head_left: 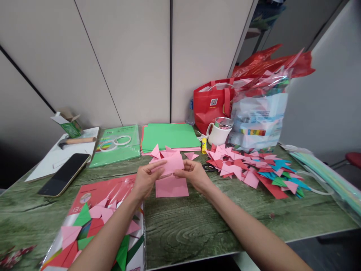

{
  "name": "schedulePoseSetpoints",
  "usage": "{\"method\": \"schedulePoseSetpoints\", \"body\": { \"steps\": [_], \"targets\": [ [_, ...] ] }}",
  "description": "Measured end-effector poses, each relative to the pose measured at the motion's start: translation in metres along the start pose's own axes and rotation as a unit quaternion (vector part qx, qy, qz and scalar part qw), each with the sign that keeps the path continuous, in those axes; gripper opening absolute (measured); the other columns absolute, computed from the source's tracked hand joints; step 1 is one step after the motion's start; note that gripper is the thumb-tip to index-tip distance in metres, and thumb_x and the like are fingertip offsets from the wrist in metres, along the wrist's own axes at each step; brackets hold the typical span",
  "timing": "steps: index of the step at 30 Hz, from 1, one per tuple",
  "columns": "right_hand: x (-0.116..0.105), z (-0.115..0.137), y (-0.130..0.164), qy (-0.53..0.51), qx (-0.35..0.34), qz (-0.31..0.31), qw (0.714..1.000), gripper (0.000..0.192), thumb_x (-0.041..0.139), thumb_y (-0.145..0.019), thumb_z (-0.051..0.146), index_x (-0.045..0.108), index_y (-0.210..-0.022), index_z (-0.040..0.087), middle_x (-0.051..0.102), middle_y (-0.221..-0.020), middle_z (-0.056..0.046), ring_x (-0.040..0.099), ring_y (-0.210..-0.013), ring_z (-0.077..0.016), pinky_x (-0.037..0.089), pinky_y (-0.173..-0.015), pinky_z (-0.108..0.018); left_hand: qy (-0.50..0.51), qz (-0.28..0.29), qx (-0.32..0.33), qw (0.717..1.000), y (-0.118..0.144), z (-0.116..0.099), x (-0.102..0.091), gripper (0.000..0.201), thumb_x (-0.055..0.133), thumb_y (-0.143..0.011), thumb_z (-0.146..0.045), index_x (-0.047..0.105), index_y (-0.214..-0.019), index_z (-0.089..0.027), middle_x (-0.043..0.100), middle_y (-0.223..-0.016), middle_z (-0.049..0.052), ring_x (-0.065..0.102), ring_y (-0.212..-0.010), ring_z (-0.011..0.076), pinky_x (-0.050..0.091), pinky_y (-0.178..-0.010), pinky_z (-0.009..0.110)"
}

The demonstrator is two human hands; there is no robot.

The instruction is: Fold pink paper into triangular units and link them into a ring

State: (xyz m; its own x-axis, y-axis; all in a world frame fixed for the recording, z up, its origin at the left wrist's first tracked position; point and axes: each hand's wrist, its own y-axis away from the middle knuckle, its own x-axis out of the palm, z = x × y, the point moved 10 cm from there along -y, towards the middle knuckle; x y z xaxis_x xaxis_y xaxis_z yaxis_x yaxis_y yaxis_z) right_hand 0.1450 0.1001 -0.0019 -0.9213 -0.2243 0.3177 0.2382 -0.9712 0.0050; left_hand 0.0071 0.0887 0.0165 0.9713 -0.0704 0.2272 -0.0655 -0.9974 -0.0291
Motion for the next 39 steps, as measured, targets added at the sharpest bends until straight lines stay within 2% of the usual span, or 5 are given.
{"method": "schedulePoseSetpoints", "body": {
  "steps": [21,26,32,35,39],
  "targets": [
    [0.001,-0.003,-0.006,-0.103,0.014,0.032,0.994,0.036,0.071,-0.063,0.030,0.062,-0.094,0.014,0.067,-0.068,-0.003,0.066,-0.064,-0.0180,0.055,-0.064,-0.035,0.016,-0.023,0.014,1.000,-0.004,-0.006,-0.008,0.036,0.075,-0.055,-0.024,0.070,-0.090,-0.013,0.067,-0.095,0.008,0.062,-0.080,0.0203,0.054,-0.074,0.038],
    [-0.003,0.002,-0.004,-0.006,-0.042,0.002,0.999,0.038,0.069,-0.063,0.032,0.057,-0.096,0.017,0.064,-0.082,-0.002,0.061,-0.072,-0.0152,0.054,-0.061,-0.030,-0.107,0.003,0.030,0.994,-0.002,-0.010,-0.003,0.043,0.072,-0.059,-0.021,0.066,-0.101,-0.014,0.067,-0.092,0.007,0.061,-0.075,0.0181,0.056,-0.066,0.032],
    [-0.018,0.018,0.001,0.081,-0.140,-0.085,0.983,0.031,0.063,-0.067,0.029,0.048,-0.093,0.020,0.057,-0.084,-0.002,0.056,-0.072,-0.0146,0.050,-0.054,-0.025,0.016,-0.035,0.053,0.998,-0.002,-0.018,-0.005,0.092,0.069,-0.066,-0.023,0.011,-0.138,-0.026,0.064,-0.103,0.011,0.066,-0.070,0.0171,0.055,-0.068,0.037],
    [-0.024,0.036,0.011,0.167,-0.220,-0.151,0.949,0.024,0.060,-0.070,0.027,0.048,-0.089,0.019,0.053,-0.086,-0.004,0.053,-0.077,-0.0151,0.047,-0.058,-0.023,0.004,-0.016,0.008,1.000,-0.003,-0.006,-0.001,0.083,0.063,-0.072,-0.031,0.014,-0.138,-0.015,0.068,-0.082,0.012,0.067,-0.070,0.0221,0.054,-0.070,0.040],
    [-0.005,0.044,0.020,0.234,-0.264,-0.112,0.929,0.013,0.055,-0.075,0.022,0.049,-0.087,0.020,0.053,-0.083,-0.004,0.054,-0.077,-0.0154,0.047,-0.063,-0.025,0.012,0.039,-0.027,0.999,-0.001,0.010,0.011,0.077,0.063,-0.071,-0.037,0.024,-0.134,-0.014,0.069,-0.084,0.012,0.067,-0.076,0.0238,0.052,-0.074,0.042]
  ]
}}
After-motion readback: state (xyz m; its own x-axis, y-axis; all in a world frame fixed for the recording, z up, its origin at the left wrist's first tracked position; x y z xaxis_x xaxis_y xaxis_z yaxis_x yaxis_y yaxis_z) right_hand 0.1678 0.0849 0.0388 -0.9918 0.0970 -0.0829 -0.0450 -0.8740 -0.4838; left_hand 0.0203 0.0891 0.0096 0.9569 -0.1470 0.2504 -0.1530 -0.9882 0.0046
